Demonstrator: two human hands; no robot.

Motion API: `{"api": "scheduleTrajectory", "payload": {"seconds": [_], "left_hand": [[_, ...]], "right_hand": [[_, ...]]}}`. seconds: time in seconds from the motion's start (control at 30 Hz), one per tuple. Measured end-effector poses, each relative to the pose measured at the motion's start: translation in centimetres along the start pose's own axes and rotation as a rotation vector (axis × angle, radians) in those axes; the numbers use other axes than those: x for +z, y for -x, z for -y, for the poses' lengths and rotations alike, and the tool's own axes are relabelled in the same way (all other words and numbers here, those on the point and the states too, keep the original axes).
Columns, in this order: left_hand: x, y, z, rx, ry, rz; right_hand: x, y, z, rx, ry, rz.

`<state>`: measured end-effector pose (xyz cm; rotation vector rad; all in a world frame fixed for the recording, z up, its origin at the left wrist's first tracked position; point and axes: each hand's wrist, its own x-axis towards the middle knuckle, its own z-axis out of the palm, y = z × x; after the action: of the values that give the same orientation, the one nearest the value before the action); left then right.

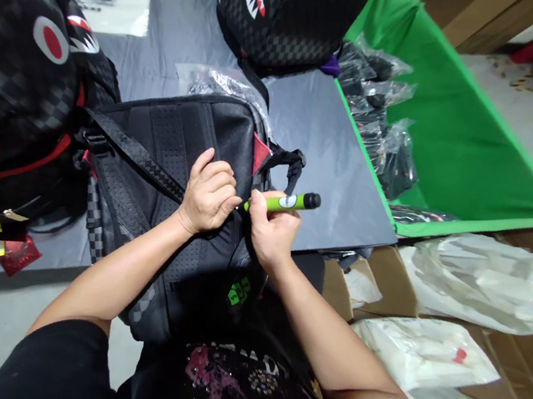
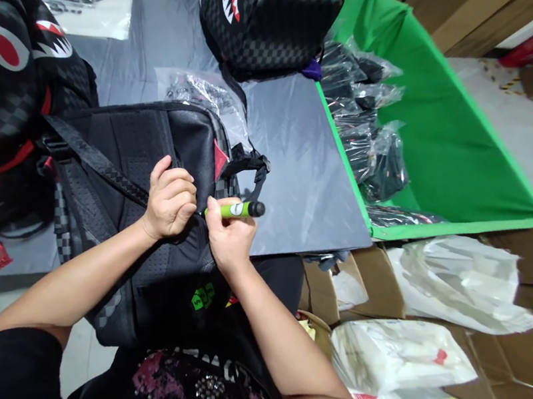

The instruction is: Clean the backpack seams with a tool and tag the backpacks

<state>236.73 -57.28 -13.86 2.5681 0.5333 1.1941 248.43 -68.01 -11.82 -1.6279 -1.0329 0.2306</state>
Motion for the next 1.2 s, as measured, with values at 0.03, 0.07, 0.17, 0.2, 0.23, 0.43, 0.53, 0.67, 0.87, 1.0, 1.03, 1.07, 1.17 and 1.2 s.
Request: {"api": "scheduleTrajectory", "payload": {"seconds": [0.03, 0.07, 0.17, 0.2, 0.23, 0.43, 0.53, 0.67, 0.87, 1.0, 1.03, 1.07, 1.17, 1.2], "left_hand": [[0.01, 0.00, 0.02, -0.017, 0.006, 0.014], [0.03, 0.00, 0.05, -0.032, 0.010, 0.027], [0.14, -0.01, 0.15, -0.054, 0.041, 0.033], [0.19, -0.01, 0.19, -0.057, 0.056, 0.031], [0.24, 0.00, 0.24, -0.063, 0.069, 0.032], [0.44, 0.16, 0.55, -0.085, 0.107, 0.033], [0.49, 0.27, 0.67, -0.055, 0.094, 0.024], [0.51, 0.36, 0.67, -0.017, 0.018, 0.030], [0.50, 0.31, 0.54, -0.016, -0.061, 0.061], [0.40, 0.24, 0.37, 0.002, -0.076, 0.053], [0.37, 0.22, 0.31, 0.017, -0.081, 0.036], [0.34, 0.18, 0.24, 0.035, -0.091, 0.018], [0.22, 0.03, 0.05, 0.110, -0.132, -0.062], [0.17, -0.03, -0.01, 0.140, -0.142, -0.092]], "right_hand": [[0.05, -0.02, -0.02, 0.011, -0.011, 0.000], [0.09, -0.04, -0.03, 0.021, -0.024, -0.007], [0.13, -0.08, -0.06, 0.031, -0.048, -0.005], [0.11, -0.09, -0.08, 0.031, -0.041, 0.002], [0.08, -0.10, -0.09, 0.031, -0.030, 0.004], [-0.13, -0.26, -0.07, 0.032, -0.032, 0.030], [-0.16, -0.37, -0.01, 0.030, -0.042, 0.034], [-0.13, -0.36, -0.09, 0.023, -0.041, 0.044], [-0.25, -0.20, -0.43, 0.034, -0.020, 0.041], [-0.39, -0.17, -0.49, 0.032, -0.030, 0.064], [-0.41, -0.18, -0.48, 0.026, -0.027, 0.069], [-0.44, -0.20, -0.45, 0.022, -0.021, 0.068], [-0.51, -0.26, -0.35, 0.038, -0.022, 0.085], [-0.53, -0.28, -0.30, 0.045, -0.034, 0.097]]}}
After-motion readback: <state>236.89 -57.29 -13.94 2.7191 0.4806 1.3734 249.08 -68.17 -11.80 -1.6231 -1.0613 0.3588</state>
